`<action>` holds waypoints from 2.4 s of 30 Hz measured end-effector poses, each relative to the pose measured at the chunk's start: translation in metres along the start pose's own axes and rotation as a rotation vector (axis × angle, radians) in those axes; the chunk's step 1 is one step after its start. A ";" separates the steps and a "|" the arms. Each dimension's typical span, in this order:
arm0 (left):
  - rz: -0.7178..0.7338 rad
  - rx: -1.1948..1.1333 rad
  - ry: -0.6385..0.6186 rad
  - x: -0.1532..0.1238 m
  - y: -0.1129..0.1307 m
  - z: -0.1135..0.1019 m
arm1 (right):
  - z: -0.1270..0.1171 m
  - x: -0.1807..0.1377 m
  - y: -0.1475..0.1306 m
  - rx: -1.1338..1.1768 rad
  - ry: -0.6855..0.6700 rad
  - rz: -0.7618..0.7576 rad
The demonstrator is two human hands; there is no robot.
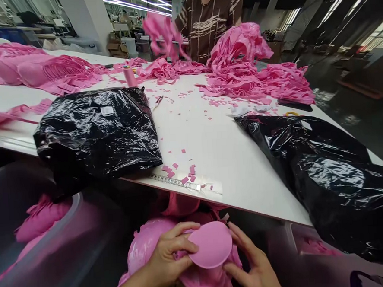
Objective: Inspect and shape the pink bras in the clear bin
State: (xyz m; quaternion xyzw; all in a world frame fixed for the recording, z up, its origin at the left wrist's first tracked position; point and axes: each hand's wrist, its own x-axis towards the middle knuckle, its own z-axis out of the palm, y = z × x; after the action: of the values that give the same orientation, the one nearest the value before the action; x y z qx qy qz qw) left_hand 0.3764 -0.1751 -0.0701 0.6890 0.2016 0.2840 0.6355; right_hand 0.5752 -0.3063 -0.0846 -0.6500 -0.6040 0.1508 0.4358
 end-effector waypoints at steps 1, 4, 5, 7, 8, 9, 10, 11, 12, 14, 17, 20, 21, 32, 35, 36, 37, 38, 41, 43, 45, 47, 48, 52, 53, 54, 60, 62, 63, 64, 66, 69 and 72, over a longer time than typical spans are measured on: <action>0.005 0.013 -0.033 0.002 0.001 -0.002 | 0.000 0.000 0.000 0.024 -0.025 0.027; 0.005 0.057 -0.101 0.007 0.002 -0.005 | 0.002 0.008 -0.003 0.064 -0.084 -0.006; -0.009 0.059 -0.100 0.008 0.003 -0.005 | 0.003 0.013 -0.005 0.089 -0.100 -0.039; -0.084 -0.038 -0.050 0.008 0.002 -0.004 | 0.005 0.021 -0.008 0.138 -0.079 -0.111; -0.138 -0.134 -0.023 0.007 0.001 -0.003 | 0.006 0.023 -0.008 0.136 -0.039 -0.142; -0.191 -0.242 -0.004 0.006 0.000 -0.001 | 0.008 0.024 -0.007 0.109 0.019 -0.163; -0.226 -0.333 0.010 0.004 -0.001 0.001 | 0.011 0.022 -0.006 0.069 0.074 -0.176; -0.233 -0.380 0.016 0.002 -0.001 0.003 | 0.014 0.019 -0.004 0.030 0.113 -0.187; -0.212 -0.369 0.014 0.001 -0.002 0.004 | 0.018 0.016 -0.002 0.000 0.139 -0.192; -0.100 -0.211 0.016 -0.001 -0.001 0.007 | 0.025 0.009 0.000 -0.023 0.173 -0.186; 0.098 0.064 0.017 0.000 0.003 0.006 | 0.032 0.005 -0.003 0.013 0.197 -0.174; 0.222 0.185 -0.004 0.001 0.006 0.002 | 0.031 0.012 -0.011 0.069 0.143 -0.202; 0.242 0.204 -0.010 0.002 0.007 0.000 | 0.029 0.015 -0.013 0.092 0.129 -0.208; 0.259 0.378 0.123 -0.001 0.013 0.010 | 0.035 0.023 -0.027 0.226 0.173 -0.107; 0.072 0.306 0.200 0.002 0.013 0.016 | 0.040 0.024 -0.031 0.218 0.184 -0.054; -0.028 0.223 0.230 0.005 0.014 0.017 | 0.043 0.024 -0.031 0.225 0.188 -0.032; -0.134 0.121 0.256 0.008 0.014 0.018 | 0.046 0.023 -0.031 0.237 0.212 0.005; -0.237 0.018 0.271 0.011 0.015 0.019 | 0.048 0.022 -0.030 0.257 0.256 0.061; -0.469 -0.208 0.226 0.020 0.017 0.019 | 0.051 0.021 -0.026 0.340 0.348 0.270; -0.538 -0.297 0.197 0.023 0.018 0.018 | 0.047 0.024 -0.023 0.369 0.234 0.337; -0.559 -0.353 0.191 0.023 0.018 0.017 | 0.039 0.031 -0.022 0.403 0.013 0.334; -0.556 -0.372 0.195 0.022 0.017 0.016 | 0.032 0.038 -0.025 0.481 -0.149 0.308; -0.556 -0.379 0.194 0.022 0.016 0.015 | 0.030 0.040 -0.026 0.534 -0.198 0.295; -0.597 -0.458 0.203 0.021 0.014 0.017 | 0.031 0.041 -0.029 0.673 -0.257 0.319; -0.614 -0.494 0.218 0.021 0.013 0.018 | 0.034 0.040 -0.029 0.695 -0.258 0.322; -0.628 -0.531 0.237 0.021 0.011 0.019 | 0.036 0.039 -0.028 0.713 -0.246 0.316; -0.555 -0.541 0.208 0.018 0.009 0.016 | 0.049 0.032 -0.022 0.892 -0.171 0.440; -0.434 -0.417 0.133 0.018 0.012 0.011 | 0.052 0.030 -0.019 0.963 -0.168 0.555; -0.346 -0.314 0.094 0.017 0.014 0.009 | 0.052 0.030 -0.019 0.992 -0.155 0.600; -0.248 -0.198 0.058 0.017 0.016 0.006 | 0.052 0.029 -0.018 1.024 -0.142 0.633; -0.063 0.031 0.001 0.016 0.017 0.002 | 0.051 0.031 -0.020 1.088 -0.138 0.677; -0.025 0.131 0.039 0.014 0.016 0.003 | 0.050 0.036 -0.023 1.163 -0.164 0.715; -0.216 -0.053 0.153 0.015 0.015 0.008 | 0.055 0.040 -0.024 1.208 -0.179 0.721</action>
State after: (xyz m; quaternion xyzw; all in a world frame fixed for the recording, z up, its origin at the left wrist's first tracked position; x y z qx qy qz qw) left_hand 0.3915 -0.1737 -0.0534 0.6228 0.3149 0.2708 0.6630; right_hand 0.5293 -0.2513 -0.0852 -0.4394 -0.1954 0.6472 0.5915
